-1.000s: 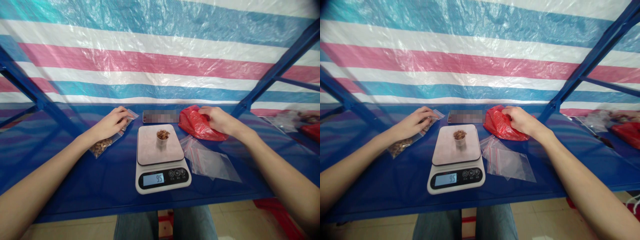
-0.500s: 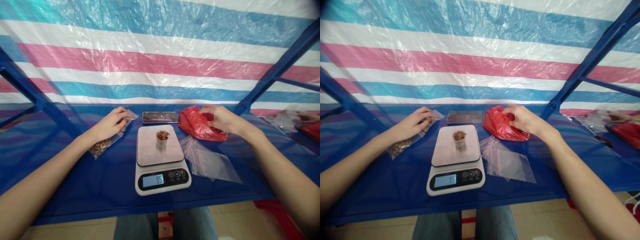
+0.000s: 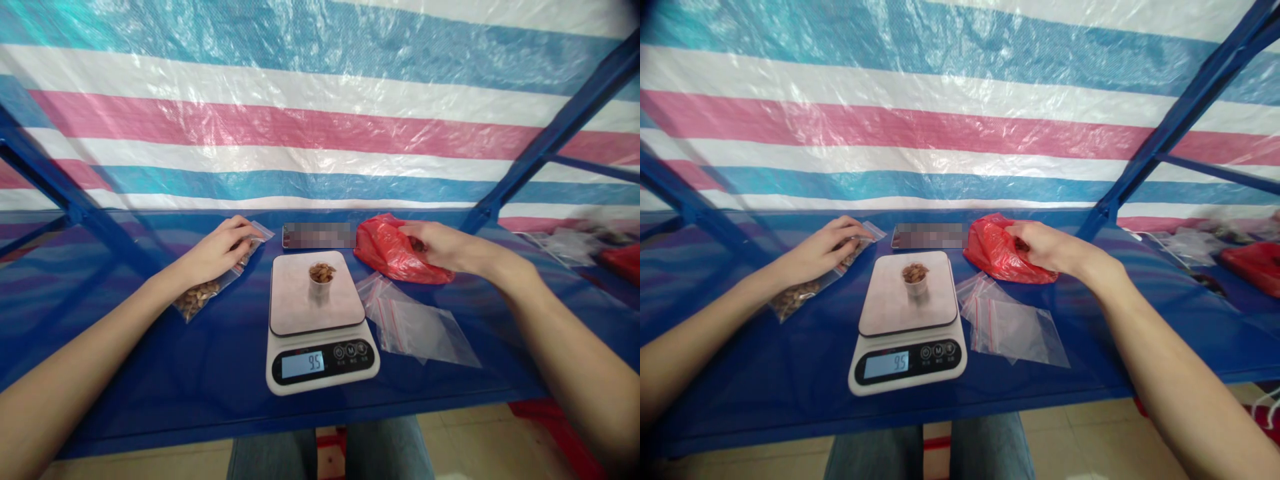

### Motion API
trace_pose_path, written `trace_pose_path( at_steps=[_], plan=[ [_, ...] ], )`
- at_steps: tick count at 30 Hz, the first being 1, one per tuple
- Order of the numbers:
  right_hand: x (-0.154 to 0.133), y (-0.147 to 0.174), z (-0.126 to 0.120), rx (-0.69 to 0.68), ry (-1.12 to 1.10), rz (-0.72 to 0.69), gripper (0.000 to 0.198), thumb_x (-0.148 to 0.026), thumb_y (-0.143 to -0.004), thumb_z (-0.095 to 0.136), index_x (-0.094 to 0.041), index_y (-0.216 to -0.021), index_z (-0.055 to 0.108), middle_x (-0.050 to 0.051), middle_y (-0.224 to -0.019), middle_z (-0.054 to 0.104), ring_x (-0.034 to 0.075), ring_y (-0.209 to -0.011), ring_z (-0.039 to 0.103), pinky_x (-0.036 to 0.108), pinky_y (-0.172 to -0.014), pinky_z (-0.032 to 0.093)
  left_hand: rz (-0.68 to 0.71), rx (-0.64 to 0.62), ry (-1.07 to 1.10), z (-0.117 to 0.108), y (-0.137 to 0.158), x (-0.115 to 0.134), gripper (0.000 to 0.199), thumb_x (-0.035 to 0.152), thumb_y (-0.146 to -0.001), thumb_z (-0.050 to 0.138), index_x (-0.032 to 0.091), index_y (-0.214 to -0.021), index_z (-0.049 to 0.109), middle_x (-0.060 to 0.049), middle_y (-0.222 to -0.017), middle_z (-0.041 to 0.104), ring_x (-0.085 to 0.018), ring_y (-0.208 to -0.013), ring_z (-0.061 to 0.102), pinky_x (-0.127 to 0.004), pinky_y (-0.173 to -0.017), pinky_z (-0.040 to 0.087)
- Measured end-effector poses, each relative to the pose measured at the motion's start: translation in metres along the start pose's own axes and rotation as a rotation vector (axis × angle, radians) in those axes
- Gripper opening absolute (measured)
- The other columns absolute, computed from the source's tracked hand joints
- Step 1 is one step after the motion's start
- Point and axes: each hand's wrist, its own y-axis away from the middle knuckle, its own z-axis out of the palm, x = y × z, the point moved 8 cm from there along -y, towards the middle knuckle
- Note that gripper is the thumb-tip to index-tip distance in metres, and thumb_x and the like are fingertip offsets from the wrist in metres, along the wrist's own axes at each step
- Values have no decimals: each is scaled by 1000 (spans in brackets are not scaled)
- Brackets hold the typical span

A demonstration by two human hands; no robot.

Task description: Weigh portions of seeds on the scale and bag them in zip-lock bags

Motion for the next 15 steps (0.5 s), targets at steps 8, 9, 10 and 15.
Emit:
trace_pose_path(
  at_steps=[8, 9, 10, 15],
  plan=[
    [4, 0, -5, 58, 37, -92, 33, -7, -71, 52, -25, -88, 74, 4, -99, 81, 24, -84, 75, 34, -78, 56, 4, 2, 15, 0, 0, 1, 44, 38, -106, 43, 17, -129, 74, -12, -125, 63, -29, -121, 60, -51, -116, 47],
    [3, -1, -6, 72, 49, -97, 29, -8, -73, 53, -25, -85, 73, 5, -96, 81, 23, -81, 73, 33, -76, 55, 3, 2, 15, 0, 0, 0, 44, 38, -106, 43, 17, -129, 74, -12, -125, 63, -29, -121, 60, -51, -116, 47],
    [2, -1, -9, 90, 58, -96, 25, -10, -76, 54, -25, -82, 73, 5, -92, 80, 22, -78, 72, 33, -74, 54, 1, 2, 15, 0, 0, 0, 44, 38, -106, 43, 17, -129, 74, -12, -125, 62, -29, -121, 60, -51, -116, 47],
    [-10, 1, -30, 199, 99, -77, 21, -24, -87, 56, -20, -85, 76, 10, -88, 77, 22, -74, 70, 35, -72, 52, 9, 11, 15, 1, -1, -2, 45, 37, -105, 43, 16, -129, 74, -12, -123, 63, -30, -120, 61, -51, -115, 47]
  ],
)
